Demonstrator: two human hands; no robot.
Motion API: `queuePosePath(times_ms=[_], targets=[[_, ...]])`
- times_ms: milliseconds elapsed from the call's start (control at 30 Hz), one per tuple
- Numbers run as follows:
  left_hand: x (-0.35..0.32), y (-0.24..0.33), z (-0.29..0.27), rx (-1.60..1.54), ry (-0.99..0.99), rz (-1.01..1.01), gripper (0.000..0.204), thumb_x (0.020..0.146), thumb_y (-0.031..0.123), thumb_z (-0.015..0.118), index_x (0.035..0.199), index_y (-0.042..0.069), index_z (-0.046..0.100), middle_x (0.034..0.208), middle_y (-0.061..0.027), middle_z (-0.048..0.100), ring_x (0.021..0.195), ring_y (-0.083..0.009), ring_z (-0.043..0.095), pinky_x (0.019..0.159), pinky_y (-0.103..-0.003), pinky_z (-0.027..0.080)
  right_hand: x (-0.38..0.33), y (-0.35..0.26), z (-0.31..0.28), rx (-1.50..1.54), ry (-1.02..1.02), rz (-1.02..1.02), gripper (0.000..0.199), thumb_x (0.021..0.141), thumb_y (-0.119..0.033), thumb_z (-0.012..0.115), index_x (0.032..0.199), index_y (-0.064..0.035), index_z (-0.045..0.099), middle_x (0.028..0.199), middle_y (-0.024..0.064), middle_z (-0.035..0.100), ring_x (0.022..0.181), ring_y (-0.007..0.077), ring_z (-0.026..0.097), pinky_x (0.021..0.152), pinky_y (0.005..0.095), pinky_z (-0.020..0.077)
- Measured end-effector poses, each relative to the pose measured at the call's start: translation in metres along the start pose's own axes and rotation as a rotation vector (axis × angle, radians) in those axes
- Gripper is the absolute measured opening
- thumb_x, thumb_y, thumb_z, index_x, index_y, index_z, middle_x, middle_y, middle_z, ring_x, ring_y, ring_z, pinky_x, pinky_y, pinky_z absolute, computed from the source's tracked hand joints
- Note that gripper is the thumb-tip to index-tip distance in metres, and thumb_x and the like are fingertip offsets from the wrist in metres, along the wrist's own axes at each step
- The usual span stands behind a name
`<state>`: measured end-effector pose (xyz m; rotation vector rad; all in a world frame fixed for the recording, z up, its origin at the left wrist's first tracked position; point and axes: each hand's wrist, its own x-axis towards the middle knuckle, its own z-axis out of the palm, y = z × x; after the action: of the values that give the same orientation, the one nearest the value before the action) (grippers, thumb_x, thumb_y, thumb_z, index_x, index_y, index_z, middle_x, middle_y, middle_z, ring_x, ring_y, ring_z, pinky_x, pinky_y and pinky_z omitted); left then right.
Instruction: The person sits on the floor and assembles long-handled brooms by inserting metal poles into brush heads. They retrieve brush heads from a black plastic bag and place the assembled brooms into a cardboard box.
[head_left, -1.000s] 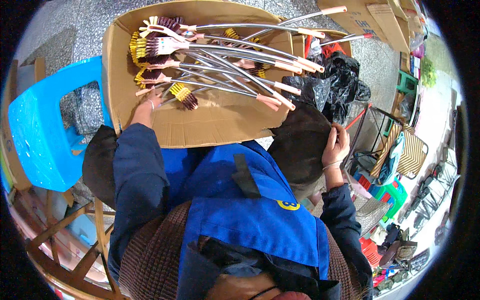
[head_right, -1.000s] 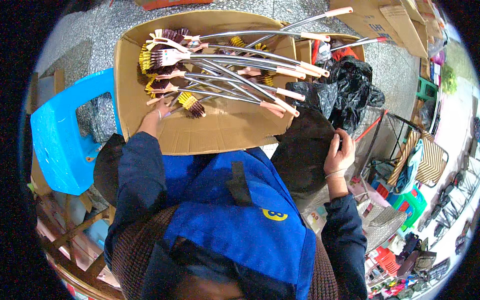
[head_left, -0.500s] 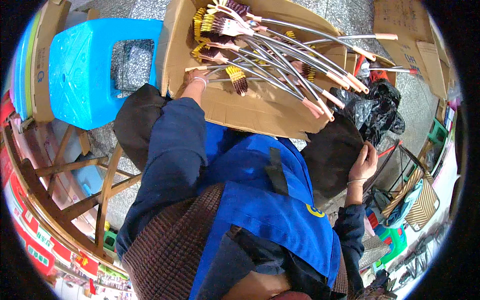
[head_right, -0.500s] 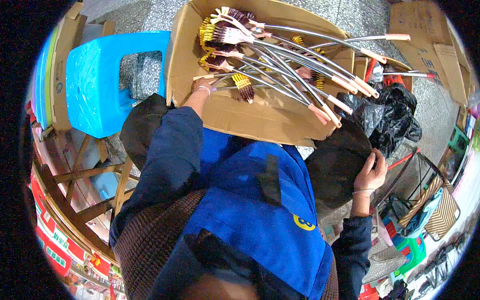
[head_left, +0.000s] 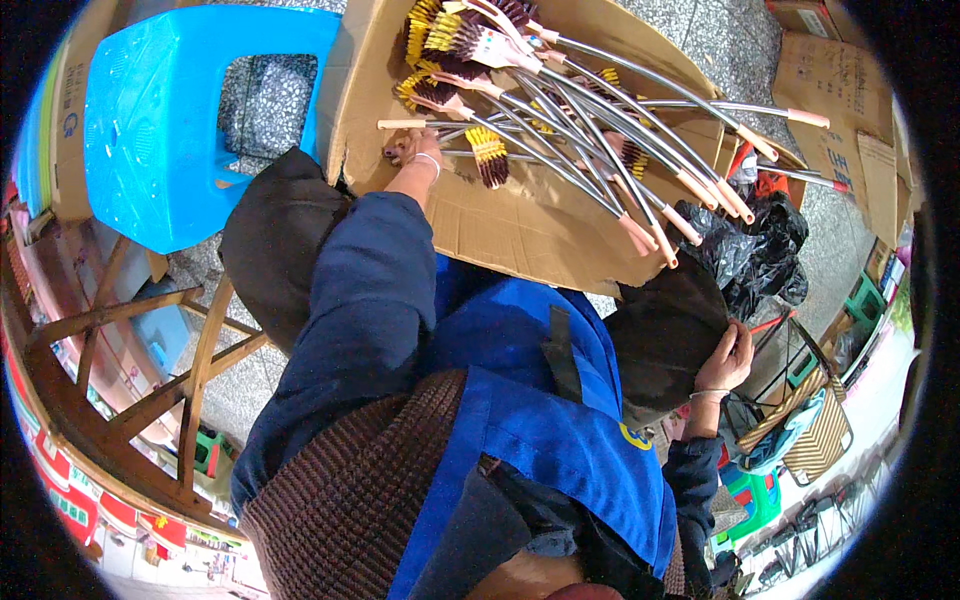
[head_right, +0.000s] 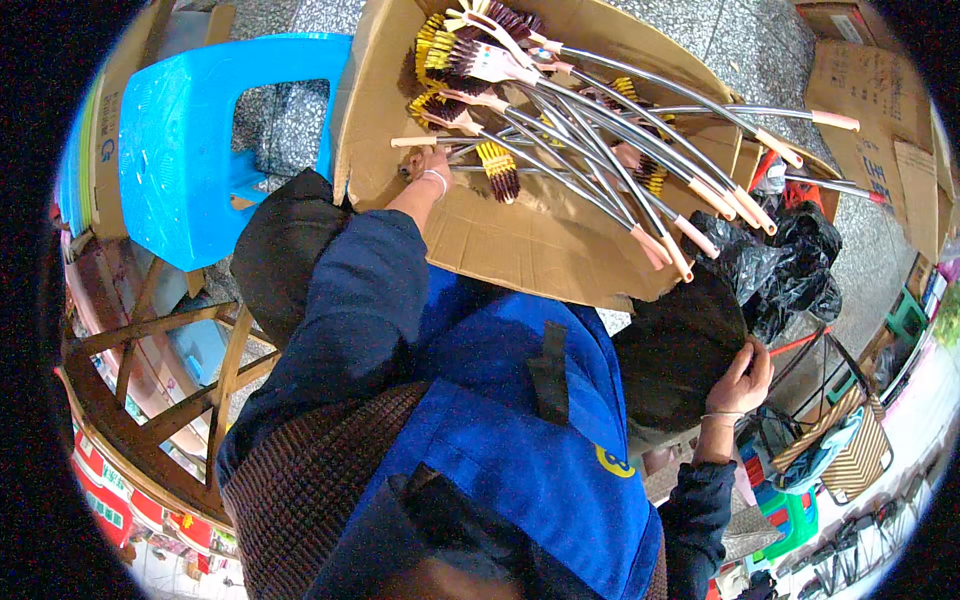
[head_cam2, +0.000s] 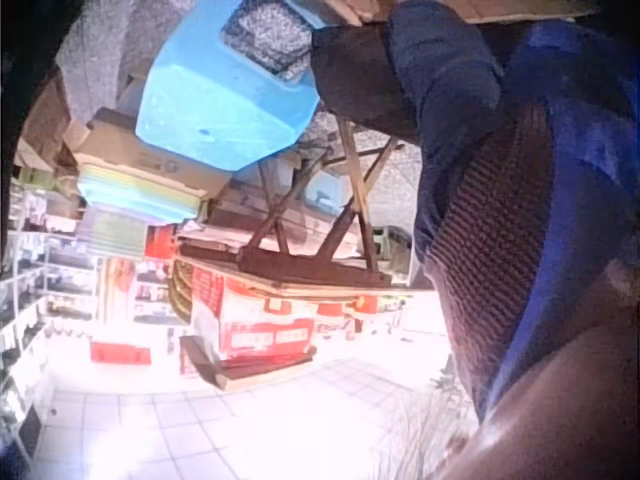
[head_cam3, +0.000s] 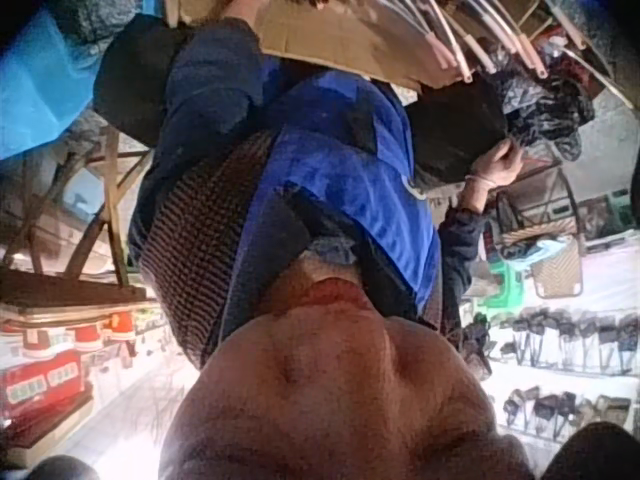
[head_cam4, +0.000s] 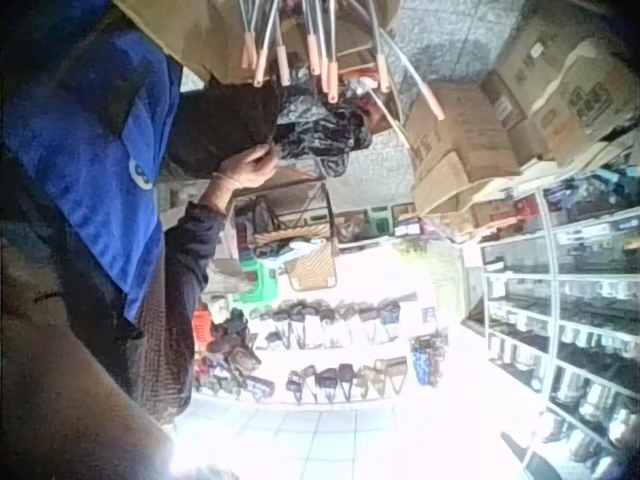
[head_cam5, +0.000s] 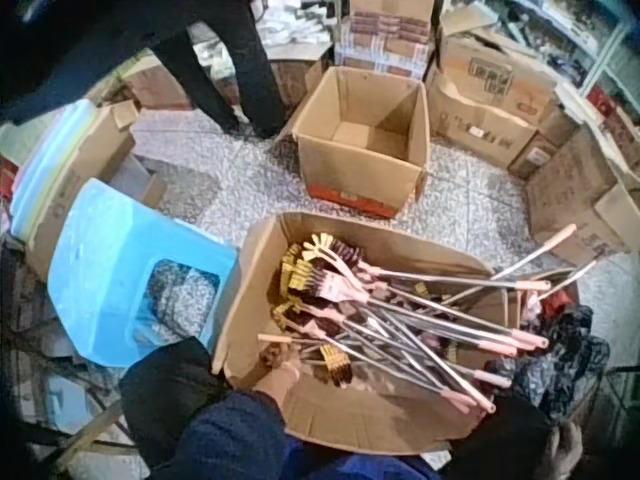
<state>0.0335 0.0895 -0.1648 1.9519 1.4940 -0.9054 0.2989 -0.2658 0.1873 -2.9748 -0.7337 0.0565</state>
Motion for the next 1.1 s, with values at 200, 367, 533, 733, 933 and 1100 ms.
queuePosePath(times_ms=[200,367,533,733,933,1100], targets=[[0.010,-0.001,0.001,-0.025,-0.172,0.124,0.055,0.079,0.028,0.059,0.126,0.005,0.044,0.128,-0.0206,0.045,0.117,-0.0336,0.045,0.097,-0.040,0.039,0.001,-0.004,0.001,0.011,-0.010,0.013,0.020,0.088,-0.021,0.049,0.092,-0.0071,0.063,0.088,0.0105,0.063,0.080,0.0282,0.057,0.073,0.0358,0.0448],[-0.017,0.000,-0.022,-0.063,-0.241,0.364,0.051,0.082,0.041,0.050,0.115,0.002,0.052,0.119,-0.0212,0.052,0.114,-0.0341,0.047,0.096,-0.039,0.037,0.002,-0.009,0.004,-0.004,-0.001,0.046,0.017,0.085,-0.023,0.053,0.088,-0.0095,0.063,0.086,0.0086,0.062,0.080,0.0286,0.055,0.072,0.0370,0.0438],[-0.065,0.016,-0.069,-0.009,-0.251,0.421,0.046,0.086,0.040,0.048,0.112,0.003,0.053,0.114,-0.0199,0.055,0.109,-0.0331,0.050,0.093,-0.041,0.038,-0.001,-0.010,0.009,0.015,0.075,-0.033,0.014,0.082,-0.022,0.056,0.086,-0.0100,0.063,0.083,0.0077,0.063,0.078,0.0281,0.055,0.071,0.0371,0.0446],[-0.105,0.041,-0.125,0.085,-0.208,0.496,0.039,0.085,0.034,0.052,0.098,-0.002,0.057,0.086,-0.0181,0.063,0.077,-0.0301,0.062,0.070,-0.042,0.049,-0.005,-0.005,0.015,0.105,0.198,-0.085,0.014,0.079,-0.023,0.058,0.077,-0.0097,0.061,0.074,0.0088,0.062,0.072,0.0300,0.056,0.065,0.0403,0.0450],[-0.194,-0.001,-0.195,0.179,-0.371,0.462,0.022,0.088,0.023,0.049,0.089,0.002,0.053,0.063,-0.0083,0.053,0.049,-0.0201,0.052,0.045,-0.033,0.043,-0.013,0.001,0.019,0.135,0.243,-0.053,0.012,0.078,-0.024,0.059,0.078,-0.0126,0.063,0.077,0.0064,0.064,0.075,0.0287,0.057,0.066,0.0402,0.0457],[-0.286,-0.028,-0.260,0.885,0.004,0.581,0.023,0.080,0.015,0.052,0.096,0.001,0.059,0.092,-0.0203,0.063,0.093,-0.0335,0.060,0.079,-0.042,0.048,-0.015,0.000,0.019,0.129,0.252,-0.045,0.012,0.078,-0.024,0.059,0.078,-0.0134,0.064,0.078,0.0059,0.064,0.077,0.0279,0.057,0.067,0.0391,0.0456]])
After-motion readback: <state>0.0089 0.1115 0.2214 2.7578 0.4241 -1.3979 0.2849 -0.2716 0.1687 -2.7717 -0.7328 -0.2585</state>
